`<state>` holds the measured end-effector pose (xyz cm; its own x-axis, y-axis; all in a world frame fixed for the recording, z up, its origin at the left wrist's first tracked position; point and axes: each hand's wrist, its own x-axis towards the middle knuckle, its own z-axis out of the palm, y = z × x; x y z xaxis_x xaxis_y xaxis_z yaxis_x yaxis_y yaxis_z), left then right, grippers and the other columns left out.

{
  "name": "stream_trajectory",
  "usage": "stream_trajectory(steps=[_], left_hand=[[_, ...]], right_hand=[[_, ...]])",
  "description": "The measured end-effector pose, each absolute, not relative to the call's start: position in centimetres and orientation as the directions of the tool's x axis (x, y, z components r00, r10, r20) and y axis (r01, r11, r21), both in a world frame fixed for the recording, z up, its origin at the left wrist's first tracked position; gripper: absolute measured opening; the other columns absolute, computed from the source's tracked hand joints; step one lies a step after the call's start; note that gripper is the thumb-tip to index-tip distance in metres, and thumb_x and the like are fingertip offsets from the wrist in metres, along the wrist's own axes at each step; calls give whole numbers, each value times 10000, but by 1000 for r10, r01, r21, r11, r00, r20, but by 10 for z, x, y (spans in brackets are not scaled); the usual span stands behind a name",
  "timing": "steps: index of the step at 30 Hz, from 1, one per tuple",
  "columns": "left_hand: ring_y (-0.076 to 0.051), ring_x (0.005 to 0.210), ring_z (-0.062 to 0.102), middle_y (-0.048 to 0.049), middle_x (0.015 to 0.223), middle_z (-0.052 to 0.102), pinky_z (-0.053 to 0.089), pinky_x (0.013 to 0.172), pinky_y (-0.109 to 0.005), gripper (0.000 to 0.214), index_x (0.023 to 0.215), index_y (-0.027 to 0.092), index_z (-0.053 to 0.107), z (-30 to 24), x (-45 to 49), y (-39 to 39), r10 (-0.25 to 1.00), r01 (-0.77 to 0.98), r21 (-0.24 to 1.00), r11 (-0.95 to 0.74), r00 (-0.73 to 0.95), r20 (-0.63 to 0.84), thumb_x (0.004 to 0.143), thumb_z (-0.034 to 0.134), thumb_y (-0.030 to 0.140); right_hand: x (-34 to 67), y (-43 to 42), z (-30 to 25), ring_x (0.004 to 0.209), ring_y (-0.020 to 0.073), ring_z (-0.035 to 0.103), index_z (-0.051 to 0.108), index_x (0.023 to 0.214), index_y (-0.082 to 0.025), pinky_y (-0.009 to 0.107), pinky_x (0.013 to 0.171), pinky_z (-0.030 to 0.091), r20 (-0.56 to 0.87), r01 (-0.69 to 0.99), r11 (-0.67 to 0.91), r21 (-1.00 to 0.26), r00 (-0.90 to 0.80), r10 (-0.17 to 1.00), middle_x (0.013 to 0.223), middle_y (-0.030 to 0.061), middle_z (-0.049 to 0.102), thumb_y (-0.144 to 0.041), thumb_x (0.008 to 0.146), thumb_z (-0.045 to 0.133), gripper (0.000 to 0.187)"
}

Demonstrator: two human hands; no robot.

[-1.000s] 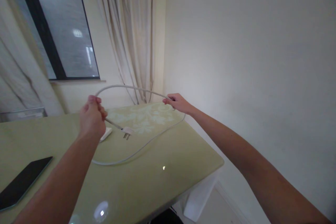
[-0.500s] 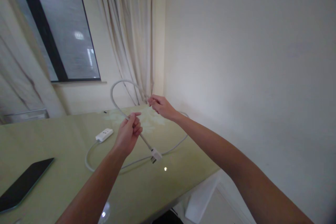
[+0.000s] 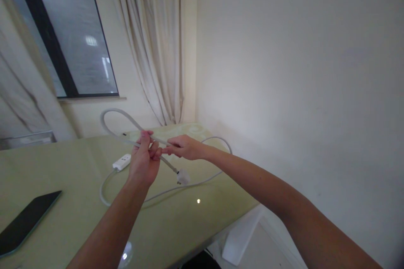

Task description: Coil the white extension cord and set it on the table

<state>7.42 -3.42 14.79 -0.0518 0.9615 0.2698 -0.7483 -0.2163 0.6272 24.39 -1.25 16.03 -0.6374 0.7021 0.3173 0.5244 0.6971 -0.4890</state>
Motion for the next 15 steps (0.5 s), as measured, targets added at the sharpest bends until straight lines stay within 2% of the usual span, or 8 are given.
stream_trajectory(steps=[4,7,9,12,15], left_hand=[[-12,399,284,97,596,407,259,351,-143,220,799,166,628,158,50,-30,958,-769,577,-274,-166,234,923,729,318],[-10,407,307,83,644,456,259,341,-140,204,794,158,621,159,34,-29,959,-729,627,-276,-167,228,943,695,276],[-4,412,313,71,718,522,256,335,-138,192,801,161,611,157,28,-29,958,-703,653,-282,-164,237,932,704,265],[-5,429,342,62,785,570,275,342,-132,187,827,168,605,151,26,-30,961,-698,663,-269,-152,231,915,723,284],[-15,437,365,53,773,573,266,337,-134,259,841,168,598,144,32,-29,986,-706,697,-126,-10,168,888,748,374]], right_hand=[[275,-8,136,648,168,545,632,726,-202,271,607,310,236,747,612,-259,-565,791,649,15,598,-594,941,639,446],[308,1,131,641,185,536,653,686,-208,291,601,300,242,858,465,-218,-414,878,651,45,606,-592,922,660,451],[330,8,137,617,177,512,637,646,-203,296,596,295,245,881,386,-273,-324,914,643,46,596,-573,936,637,470],[352,18,152,560,151,460,566,565,-200,294,580,289,252,842,314,-439,-220,942,553,11,511,-561,958,568,533],[353,22,163,547,138,430,584,597,-190,287,562,281,362,763,266,-589,-44,931,509,-16,445,-534,952,537,496]])
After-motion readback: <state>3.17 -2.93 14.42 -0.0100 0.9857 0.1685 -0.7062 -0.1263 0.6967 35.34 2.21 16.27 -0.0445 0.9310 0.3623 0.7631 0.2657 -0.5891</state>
